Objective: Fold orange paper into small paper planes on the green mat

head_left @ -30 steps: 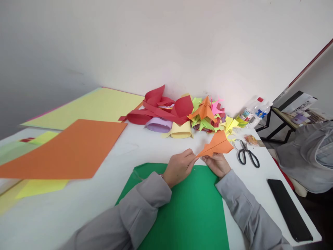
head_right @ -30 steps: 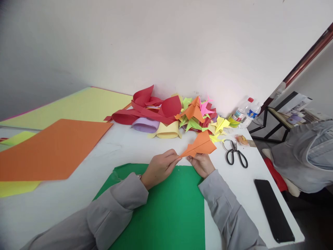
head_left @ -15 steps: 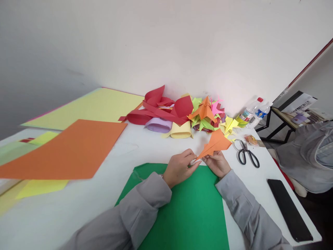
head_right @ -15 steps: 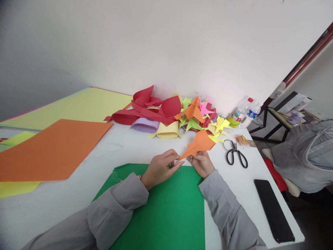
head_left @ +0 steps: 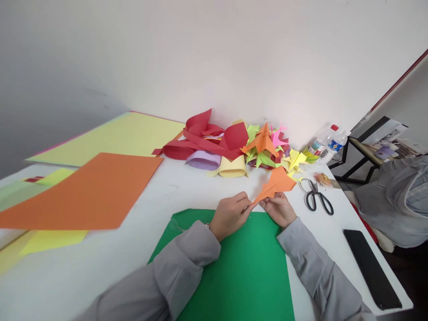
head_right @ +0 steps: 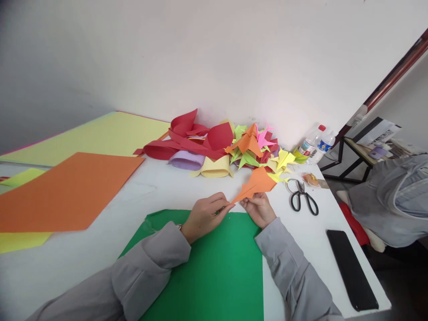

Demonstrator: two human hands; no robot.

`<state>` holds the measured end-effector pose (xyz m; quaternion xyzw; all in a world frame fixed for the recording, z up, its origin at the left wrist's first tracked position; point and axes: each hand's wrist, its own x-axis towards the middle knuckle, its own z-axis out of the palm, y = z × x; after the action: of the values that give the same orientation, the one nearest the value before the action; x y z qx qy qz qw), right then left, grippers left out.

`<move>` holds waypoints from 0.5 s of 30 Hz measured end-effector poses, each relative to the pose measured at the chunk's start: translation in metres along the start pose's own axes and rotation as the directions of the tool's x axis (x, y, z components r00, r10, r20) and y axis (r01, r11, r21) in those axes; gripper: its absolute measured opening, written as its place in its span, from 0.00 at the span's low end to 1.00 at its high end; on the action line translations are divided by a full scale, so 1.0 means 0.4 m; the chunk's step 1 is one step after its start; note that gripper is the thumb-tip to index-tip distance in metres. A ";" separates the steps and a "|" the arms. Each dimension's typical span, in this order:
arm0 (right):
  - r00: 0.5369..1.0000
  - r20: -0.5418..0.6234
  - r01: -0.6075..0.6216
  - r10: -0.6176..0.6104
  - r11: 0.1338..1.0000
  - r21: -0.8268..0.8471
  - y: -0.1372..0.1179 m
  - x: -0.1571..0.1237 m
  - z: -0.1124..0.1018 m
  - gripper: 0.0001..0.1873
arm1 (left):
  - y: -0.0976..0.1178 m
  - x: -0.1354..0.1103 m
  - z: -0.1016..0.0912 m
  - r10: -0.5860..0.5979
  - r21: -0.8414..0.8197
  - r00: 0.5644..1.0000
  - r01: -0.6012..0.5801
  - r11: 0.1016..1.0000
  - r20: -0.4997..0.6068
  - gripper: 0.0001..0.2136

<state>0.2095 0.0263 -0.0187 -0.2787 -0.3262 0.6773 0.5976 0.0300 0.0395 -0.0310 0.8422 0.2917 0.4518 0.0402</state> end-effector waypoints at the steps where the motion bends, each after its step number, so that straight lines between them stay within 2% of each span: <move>1: 1.000 0.003 -0.002 0.002 1.000 -0.002 0.000 0.000 0.000 0.11 | 0.000 0.000 0.000 0.001 0.007 1.000 -0.001 1.000 0.000 0.13; 15: 1.000 0.006 -0.004 0.004 1.000 0.022 -0.008 0.002 0.016 0.09 | 0.007 0.002 -0.002 0.001 -0.050 1.000 0.000 0.999 0.012 0.12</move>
<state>0.2063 0.0267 -0.0121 -0.2707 -0.3201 0.6830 0.5982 0.0309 0.0374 -0.0291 0.8435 0.2799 0.4541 0.0630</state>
